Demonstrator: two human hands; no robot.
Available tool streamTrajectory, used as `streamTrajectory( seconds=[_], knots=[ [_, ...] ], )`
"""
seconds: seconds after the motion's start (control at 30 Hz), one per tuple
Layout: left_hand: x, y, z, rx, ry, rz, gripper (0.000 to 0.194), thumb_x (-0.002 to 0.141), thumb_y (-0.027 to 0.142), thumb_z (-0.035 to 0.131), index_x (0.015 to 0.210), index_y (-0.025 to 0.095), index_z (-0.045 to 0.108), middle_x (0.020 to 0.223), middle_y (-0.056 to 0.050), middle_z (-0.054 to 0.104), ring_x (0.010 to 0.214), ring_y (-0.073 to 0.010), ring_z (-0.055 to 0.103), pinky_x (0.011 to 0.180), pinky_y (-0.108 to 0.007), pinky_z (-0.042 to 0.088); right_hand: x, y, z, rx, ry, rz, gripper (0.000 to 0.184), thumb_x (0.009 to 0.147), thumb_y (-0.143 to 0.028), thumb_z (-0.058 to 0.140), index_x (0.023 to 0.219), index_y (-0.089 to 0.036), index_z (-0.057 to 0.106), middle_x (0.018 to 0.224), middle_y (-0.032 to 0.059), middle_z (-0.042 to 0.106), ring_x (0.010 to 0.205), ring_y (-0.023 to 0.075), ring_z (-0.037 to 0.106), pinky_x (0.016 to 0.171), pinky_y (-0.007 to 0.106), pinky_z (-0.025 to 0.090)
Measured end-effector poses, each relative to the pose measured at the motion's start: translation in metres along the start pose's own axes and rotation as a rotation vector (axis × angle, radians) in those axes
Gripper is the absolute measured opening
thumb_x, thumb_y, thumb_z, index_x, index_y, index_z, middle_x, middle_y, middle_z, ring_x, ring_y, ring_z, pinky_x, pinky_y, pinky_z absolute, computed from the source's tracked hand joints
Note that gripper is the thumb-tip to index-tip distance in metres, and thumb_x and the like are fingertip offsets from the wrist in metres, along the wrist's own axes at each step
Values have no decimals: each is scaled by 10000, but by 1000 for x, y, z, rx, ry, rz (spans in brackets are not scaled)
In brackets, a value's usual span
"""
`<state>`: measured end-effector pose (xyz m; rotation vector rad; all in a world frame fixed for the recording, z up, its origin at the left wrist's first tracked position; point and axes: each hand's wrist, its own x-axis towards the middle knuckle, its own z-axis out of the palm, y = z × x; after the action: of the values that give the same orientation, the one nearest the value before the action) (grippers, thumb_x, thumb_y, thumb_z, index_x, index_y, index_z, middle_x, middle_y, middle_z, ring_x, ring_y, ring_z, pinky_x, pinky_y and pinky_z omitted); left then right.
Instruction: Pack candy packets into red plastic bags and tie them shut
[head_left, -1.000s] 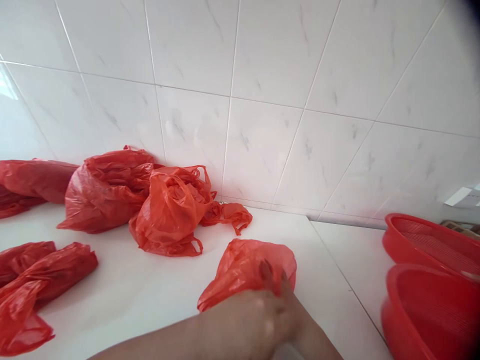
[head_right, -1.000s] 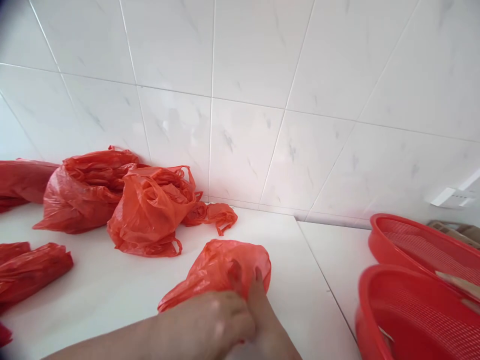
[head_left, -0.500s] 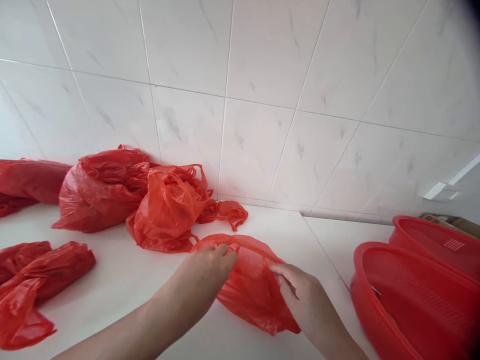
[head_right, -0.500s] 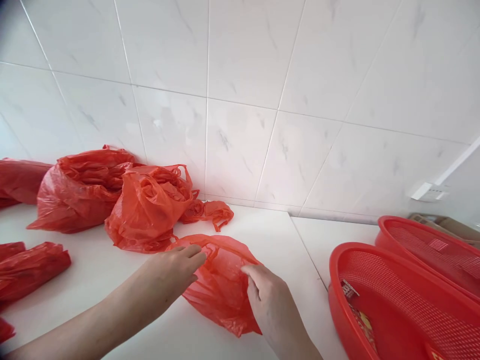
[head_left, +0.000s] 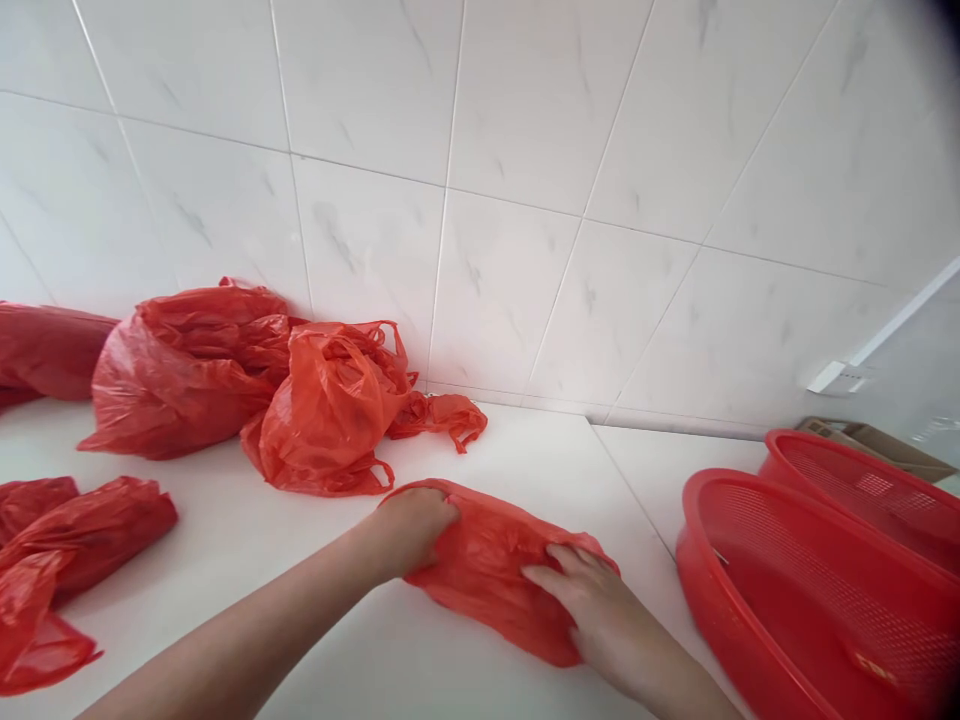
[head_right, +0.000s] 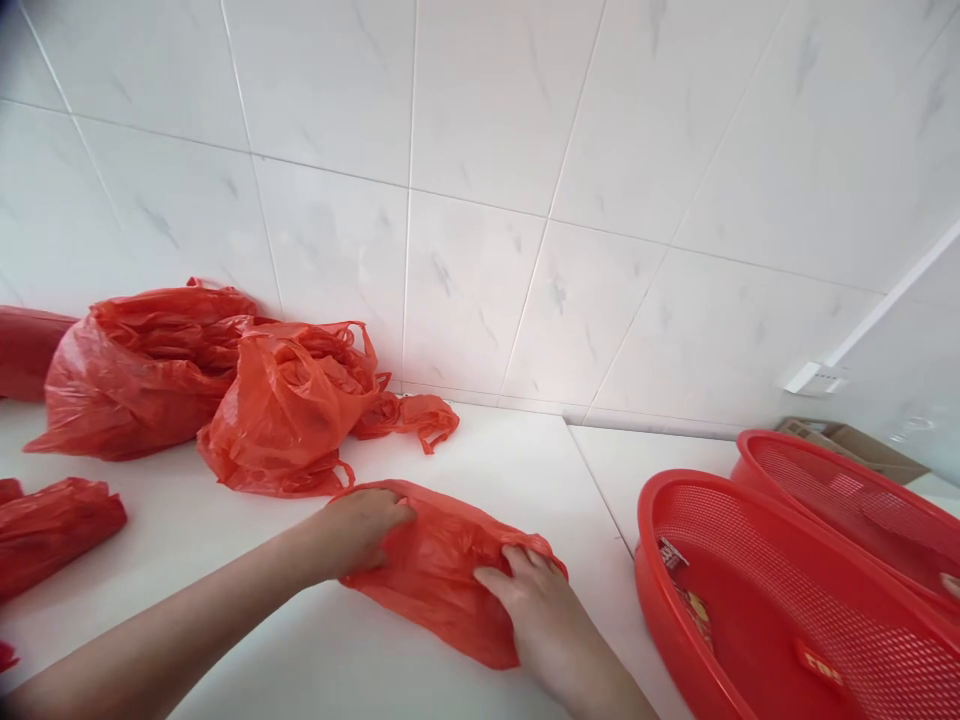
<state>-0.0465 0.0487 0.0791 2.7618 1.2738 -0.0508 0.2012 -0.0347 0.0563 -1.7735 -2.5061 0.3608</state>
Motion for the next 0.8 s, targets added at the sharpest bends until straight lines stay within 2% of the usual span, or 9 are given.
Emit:
streamTrajectory(
  seconds=[0.1,0.17,0.3,0.4,0.47,0.53,0.6,0.67,0.8],
  knots=[
    [-16,6,-9,-57,0,87,237,684,87,581,870,226,633,905,-42,657,812,-202,629,643,-263,476,-5,8,-3,27,72,26,722,698,36,370,1336,-289,467,1308,41,540,1202,211,470,988,354,354],
    [-26,16,-15,-85,46,163,213,756,73,510,861,223,617,882,-36,643,800,-181,611,649,-253,464,-3,3,-6,-5,156,77,618,757,26,320,1286,-225,518,1208,70,605,1108,215,528,942,355,372],
    [-40,25,-10,-110,283,300,293,853,36,351,852,203,593,869,-48,626,771,-171,568,675,-280,456,7,-8,-7,-99,233,97,503,760,35,325,1064,-204,646,957,72,658,938,218,549,864,365,367],
    [-42,13,7,-106,551,102,281,871,152,441,1117,225,556,1255,-127,512,1099,-279,499,902,-435,429,15,-8,-1,-57,213,1,418,777,-2,404,987,-244,673,912,45,637,934,199,522,904,362,342],
    [-40,-2,20,-180,637,-120,440,829,287,555,1256,233,465,1387,-162,373,1224,-358,401,967,-530,374,15,-6,3,-15,197,-43,367,799,-24,430,918,-253,689,901,28,629,935,178,518,946,360,325],
    [-36,-17,31,-386,603,-292,549,797,410,589,1288,238,414,1305,-155,433,1166,-353,467,925,-513,419,11,-5,1,24,203,-79,406,781,8,422,921,-261,692,951,14,630,977,164,514,979,350,320],
    [-33,-27,37,-696,505,-406,568,790,508,567,1275,261,403,1034,-78,560,918,-276,597,755,-407,508,0,-5,-9,59,259,-117,486,747,45,393,988,-266,680,1068,9,617,1052,155,504,989,320,342],
    [-32,-31,38,-1016,393,-464,585,763,558,584,1251,283,413,806,-2,563,691,-209,599,583,-311,506,-17,-2,-28,85,372,-84,504,762,26,373,1073,-262,646,1186,13,581,1109,150,500,975,286,382],
    [-39,-23,31,-1493,244,-522,594,700,509,691,1212,331,448,837,11,643,727,-206,639,593,-279,530,-56,31,-78,15,623,308,322,849,-174,421,1084,-268,621,1226,30,574,1097,195,550,908,316,451]
  ],
)
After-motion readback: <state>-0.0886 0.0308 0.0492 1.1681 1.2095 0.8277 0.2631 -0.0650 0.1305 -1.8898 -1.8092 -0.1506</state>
